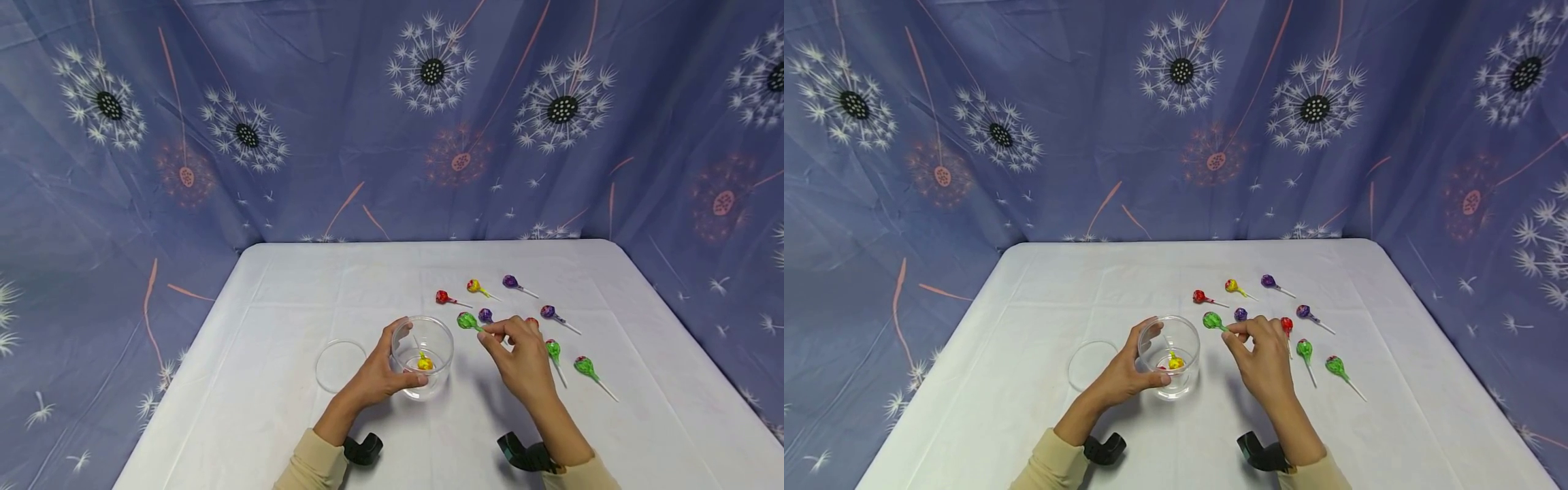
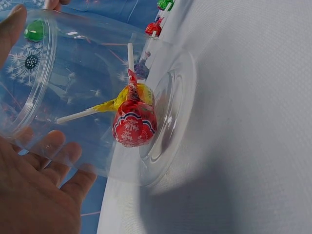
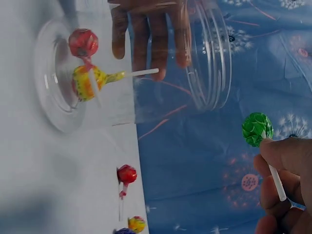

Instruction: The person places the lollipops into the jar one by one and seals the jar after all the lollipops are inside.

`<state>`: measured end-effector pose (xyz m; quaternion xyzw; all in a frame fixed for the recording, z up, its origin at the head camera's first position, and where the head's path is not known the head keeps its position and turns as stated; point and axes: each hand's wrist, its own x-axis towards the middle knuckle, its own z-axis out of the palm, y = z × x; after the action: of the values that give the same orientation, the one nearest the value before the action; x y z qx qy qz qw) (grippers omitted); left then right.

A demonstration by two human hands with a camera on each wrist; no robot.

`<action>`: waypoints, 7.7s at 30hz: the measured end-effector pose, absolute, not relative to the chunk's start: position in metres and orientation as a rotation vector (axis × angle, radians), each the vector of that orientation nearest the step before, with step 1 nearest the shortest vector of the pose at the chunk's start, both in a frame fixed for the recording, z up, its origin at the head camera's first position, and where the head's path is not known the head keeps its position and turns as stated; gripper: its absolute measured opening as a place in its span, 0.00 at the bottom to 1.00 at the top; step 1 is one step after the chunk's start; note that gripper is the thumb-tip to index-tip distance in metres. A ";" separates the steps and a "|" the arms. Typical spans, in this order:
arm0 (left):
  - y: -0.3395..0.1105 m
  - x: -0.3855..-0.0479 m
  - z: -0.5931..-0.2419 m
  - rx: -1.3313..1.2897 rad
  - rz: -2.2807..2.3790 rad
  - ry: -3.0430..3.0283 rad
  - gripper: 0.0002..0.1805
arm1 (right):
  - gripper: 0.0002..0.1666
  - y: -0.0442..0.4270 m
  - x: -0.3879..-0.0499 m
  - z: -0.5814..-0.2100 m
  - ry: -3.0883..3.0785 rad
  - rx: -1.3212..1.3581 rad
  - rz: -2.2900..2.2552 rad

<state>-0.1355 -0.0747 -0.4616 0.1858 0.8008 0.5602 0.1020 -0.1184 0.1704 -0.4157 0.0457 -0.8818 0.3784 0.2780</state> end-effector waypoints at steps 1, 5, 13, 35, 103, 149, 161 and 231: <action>-0.075 -0.135 -0.461 0.545 1.655 2.363 0.54 | 0.05 0.169 -0.119 -0.414 -2.370 0.127 1.014; -0.075 -0.135 -0.461 0.540 1.662 2.357 0.53 | 0.04 0.164 -0.120 -0.409 -2.399 0.146 1.026; -0.075 -0.136 -0.462 0.546 1.667 2.352 0.53 | 0.04 0.152 -0.124 -0.396 -2.474 0.209 1.036; -0.075 -0.136 -0.462 0.558 1.727 2.287 0.53 | 0.05 0.116 -0.141 -0.392 -2.569 0.525 0.987; -0.076 -0.134 -0.461 0.556 1.669 2.348 0.53 | 0.13 0.205 -0.121 -0.407 -2.356 0.202 0.870; -0.075 -0.134 -0.460 0.543 1.659 2.352 0.54 | 0.23 0.363 -0.085 -0.498 -2.775 -0.465 0.802; -0.074 -0.136 -0.462 0.544 1.635 2.375 0.54 | 0.17 0.363 -0.082 -0.507 -2.732 -0.408 0.747; -0.075 -0.134 -0.460 0.529 1.646 2.369 0.54 | 0.08 0.239 -0.110 -0.409 -2.355 -0.175 1.242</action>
<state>-0.1336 -0.0751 -0.4601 0.1795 0.8033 0.5582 0.1043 -0.1097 0.2394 -0.4086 -0.0636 -0.8580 0.4526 0.2344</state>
